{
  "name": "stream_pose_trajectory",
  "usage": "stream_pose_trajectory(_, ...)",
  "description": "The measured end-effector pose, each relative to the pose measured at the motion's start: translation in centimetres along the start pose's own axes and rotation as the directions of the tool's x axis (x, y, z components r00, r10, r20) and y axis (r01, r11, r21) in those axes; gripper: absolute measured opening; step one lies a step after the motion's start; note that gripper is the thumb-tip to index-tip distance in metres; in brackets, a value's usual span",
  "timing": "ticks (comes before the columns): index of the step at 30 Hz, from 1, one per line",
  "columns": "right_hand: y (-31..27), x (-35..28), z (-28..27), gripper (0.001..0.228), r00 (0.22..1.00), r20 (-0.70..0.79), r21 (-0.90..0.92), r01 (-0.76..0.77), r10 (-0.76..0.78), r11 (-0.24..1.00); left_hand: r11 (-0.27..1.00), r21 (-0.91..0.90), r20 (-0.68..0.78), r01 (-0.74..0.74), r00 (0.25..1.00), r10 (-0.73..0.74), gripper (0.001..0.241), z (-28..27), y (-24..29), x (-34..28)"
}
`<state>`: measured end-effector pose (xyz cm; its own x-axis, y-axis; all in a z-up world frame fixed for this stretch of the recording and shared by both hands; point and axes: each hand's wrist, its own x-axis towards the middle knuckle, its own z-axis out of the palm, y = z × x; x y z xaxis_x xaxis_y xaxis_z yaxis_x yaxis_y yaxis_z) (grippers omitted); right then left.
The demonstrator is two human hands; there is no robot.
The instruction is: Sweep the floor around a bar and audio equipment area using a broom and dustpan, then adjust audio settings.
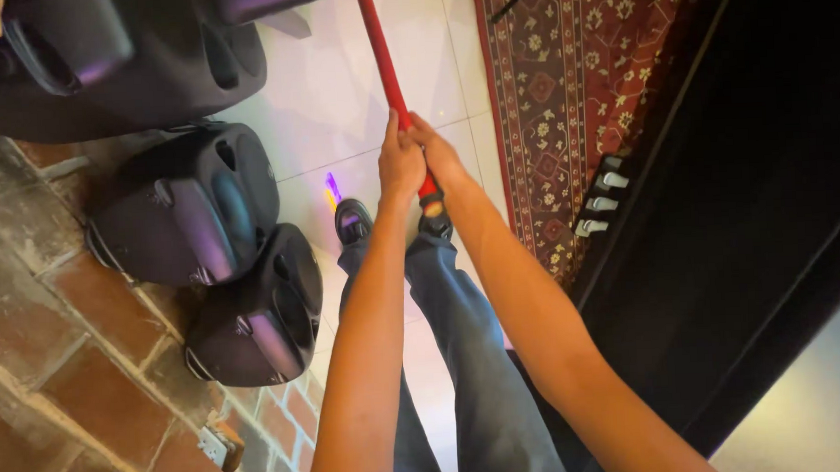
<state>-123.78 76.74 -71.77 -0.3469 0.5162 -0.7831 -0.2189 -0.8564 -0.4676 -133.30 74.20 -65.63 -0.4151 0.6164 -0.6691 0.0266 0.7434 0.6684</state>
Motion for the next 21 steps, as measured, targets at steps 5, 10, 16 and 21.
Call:
stream_pose_trajectory(5, 5.9, -6.7, -1.4, 0.058, 0.998, -0.059, -0.028, 0.021, -0.023, 0.999, 0.99, 0.016, 0.044, 0.142, 0.989, -0.143, 0.055, -1.2, -2.1, -7.7)
stream_pose_trajectory(10, 9.2, -15.3, -3.0, 0.056, 0.995, -0.102, -0.051, -0.02, 0.015, 0.999, 0.979, 0.068, 0.066, 0.194, 0.978, -0.198, 0.054, -0.7, -5.3, -15.5)
stream_pose_trajectory(16, 12.0, -24.4, -5.0, 0.056, 0.985, -0.15, -0.082, -0.102, 0.089, 0.991, 0.992, 0.045, 0.046, 0.115, 0.992, -0.117, 0.05, -1.6, -5.3, -25.2)
stream_pose_trajectory(21, 9.4, -31.2, -1.6, 0.061, 0.996, -0.081, -0.063, 0.038, -0.043, 0.997, 1.0, 0.016, 0.0, 0.009, 1.0, -0.009, 0.05, -3.8, -2.0, -30.5)
